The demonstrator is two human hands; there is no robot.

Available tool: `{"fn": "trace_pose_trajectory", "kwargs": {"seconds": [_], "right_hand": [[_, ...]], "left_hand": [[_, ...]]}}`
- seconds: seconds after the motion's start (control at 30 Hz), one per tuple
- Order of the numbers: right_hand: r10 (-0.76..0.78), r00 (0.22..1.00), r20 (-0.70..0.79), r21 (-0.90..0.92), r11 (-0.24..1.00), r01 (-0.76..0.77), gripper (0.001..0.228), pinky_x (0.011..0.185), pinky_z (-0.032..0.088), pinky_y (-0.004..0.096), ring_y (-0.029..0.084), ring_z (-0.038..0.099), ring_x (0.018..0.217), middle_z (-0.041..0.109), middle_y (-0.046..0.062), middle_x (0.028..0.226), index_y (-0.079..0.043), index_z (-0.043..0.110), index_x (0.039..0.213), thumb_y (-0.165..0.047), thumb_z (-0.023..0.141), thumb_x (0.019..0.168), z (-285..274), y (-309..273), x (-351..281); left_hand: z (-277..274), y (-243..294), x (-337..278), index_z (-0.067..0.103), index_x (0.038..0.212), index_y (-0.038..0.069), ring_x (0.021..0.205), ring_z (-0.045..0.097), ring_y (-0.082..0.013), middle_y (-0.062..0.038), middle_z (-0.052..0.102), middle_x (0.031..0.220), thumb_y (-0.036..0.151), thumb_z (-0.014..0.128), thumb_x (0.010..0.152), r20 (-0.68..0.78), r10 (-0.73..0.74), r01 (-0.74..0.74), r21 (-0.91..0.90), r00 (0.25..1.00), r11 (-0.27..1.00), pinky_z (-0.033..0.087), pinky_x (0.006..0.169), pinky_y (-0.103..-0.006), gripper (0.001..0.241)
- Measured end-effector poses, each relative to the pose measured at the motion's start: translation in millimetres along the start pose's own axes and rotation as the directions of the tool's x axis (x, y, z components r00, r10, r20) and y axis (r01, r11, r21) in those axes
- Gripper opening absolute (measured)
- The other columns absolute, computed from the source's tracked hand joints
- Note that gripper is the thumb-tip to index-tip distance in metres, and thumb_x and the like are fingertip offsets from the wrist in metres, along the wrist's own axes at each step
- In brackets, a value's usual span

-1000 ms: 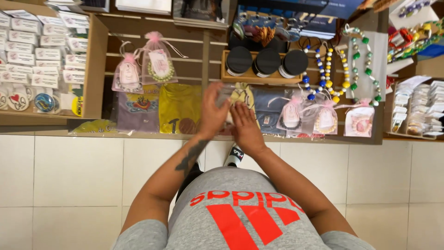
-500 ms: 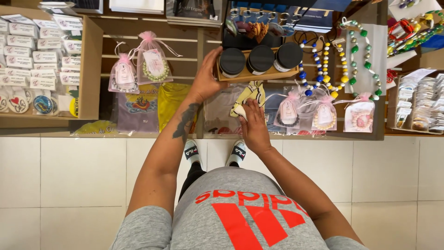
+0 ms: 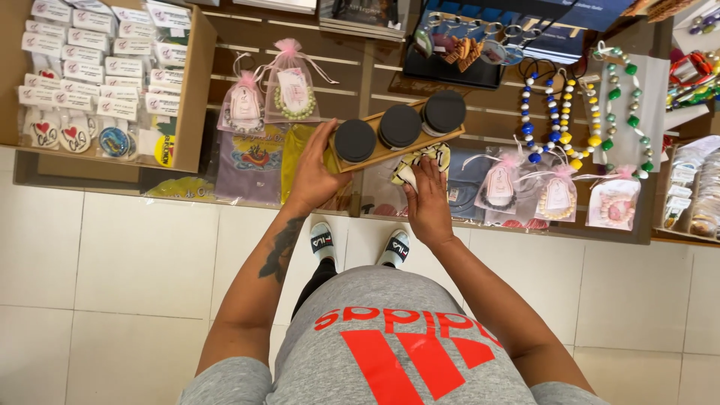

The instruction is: Organizing and tidying up a retail souvenir display, including folding a fabric scrunchie and arranging small boxed items.

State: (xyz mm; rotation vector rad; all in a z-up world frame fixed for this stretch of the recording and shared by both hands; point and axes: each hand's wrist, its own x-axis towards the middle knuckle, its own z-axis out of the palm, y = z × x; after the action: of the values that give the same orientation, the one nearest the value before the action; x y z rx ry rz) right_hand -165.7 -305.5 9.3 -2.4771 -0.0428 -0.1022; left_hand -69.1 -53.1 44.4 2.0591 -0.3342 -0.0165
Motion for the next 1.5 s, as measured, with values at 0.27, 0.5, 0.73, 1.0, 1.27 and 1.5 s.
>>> {"fn": "trace_pose_trajectory", "kwargs": {"seconds": [0.27, 0.5, 0.73, 1.0, 1.27, 1.5], "right_hand": [[-0.103, 0.990, 0.091, 0.005, 0.995, 0.103, 0.050, 0.127, 0.014, 0.051, 0.038, 0.022, 0.157, 0.033, 0.022, 0.165, -0.002, 0.045, 0.151, -0.031, 0.046, 0.110, 37, -27, 23], [-0.168, 0.946, 0.278, -0.188, 0.956, 0.225, 0.063, 0.127, 0.006, 0.051, 0.035, 0.009, 0.159, 0.017, 0.022, 0.170, -0.003, 0.028, 0.160, -0.040, 0.035, 0.111, 58, -53, 56], [0.045, 0.989, 0.141, -0.262, 0.965, -0.006, 0.066, 0.127, 0.002, 0.050, 0.031, 0.004, 0.160, 0.008, 0.017, 0.173, -0.007, 0.020, 0.166, -0.041, 0.029, 0.110, 33, 35, 102], [0.182, 0.983, 0.009, -0.254, 0.951, -0.174, 0.069, 0.127, -0.002, 0.051, 0.034, -0.002, 0.160, 0.007, 0.021, 0.173, -0.003, 0.016, 0.166, -0.044, 0.030, 0.112, 36, 64, 119], [-0.037, 0.967, 0.253, -0.281, 0.953, 0.110, 0.069, 0.128, 0.004, 0.051, 0.033, 0.005, 0.161, 0.009, 0.016, 0.173, -0.006, 0.017, 0.165, -0.044, 0.033, 0.110, 46, -3, 97], [0.156, 0.986, -0.059, -0.318, 0.933, -0.167, 0.066, 0.130, 0.008, 0.054, 0.038, 0.008, 0.161, 0.015, 0.019, 0.173, -0.004, 0.023, 0.165, -0.043, 0.038, 0.113, 8, 89, 95]], "left_hand": [[-40, -20, -45, 0.041, 0.155, 0.007, 0.143, 0.050, -0.0352, -0.018, 0.049, 0.154, 0.008, 0.092, 0.066, -0.236, -0.043, 0.052, 0.032, 0.971, 0.998, 0.042, 0.120, -0.0418, 0.103], [-54, -35, -53, 0.037, 0.159, 0.006, 0.146, 0.049, -0.0303, -0.017, 0.043, 0.159, 0.006, 0.090, 0.076, -0.411, -0.104, 0.112, -0.004, 0.905, 0.994, 0.047, 0.120, -0.0389, 0.099], [-53, -41, -59, 0.028, 0.163, 0.005, 0.152, 0.041, -0.0330, -0.019, 0.030, 0.164, 0.005, 0.091, 0.081, -0.462, -0.150, 0.166, -0.007, 0.874, 0.986, 0.043, 0.124, -0.0424, 0.103], [-30, -7, -92, 0.029, 0.161, 0.006, 0.144, 0.042, -0.0300, -0.016, 0.034, 0.159, -0.006, 0.066, 0.090, -0.609, 0.050, 0.114, 0.228, 0.792, 0.967, 0.046, 0.115, -0.0417, 0.081], [32, 52, -50, 0.051, 0.144, 0.003, 0.133, 0.054, -0.0351, -0.017, 0.052, 0.142, -0.001, 0.067, 0.095, -0.275, 0.249, -0.202, 0.187, 0.929, 0.961, 0.047, 0.114, -0.0427, 0.052], [71, 70, -11, 0.061, 0.135, 0.004, 0.133, 0.057, -0.0347, -0.015, 0.058, 0.139, 0.005, 0.067, 0.096, 0.039, 0.356, -0.358, 0.075, 0.934, 0.931, 0.047, 0.113, -0.0443, 0.040]]}}
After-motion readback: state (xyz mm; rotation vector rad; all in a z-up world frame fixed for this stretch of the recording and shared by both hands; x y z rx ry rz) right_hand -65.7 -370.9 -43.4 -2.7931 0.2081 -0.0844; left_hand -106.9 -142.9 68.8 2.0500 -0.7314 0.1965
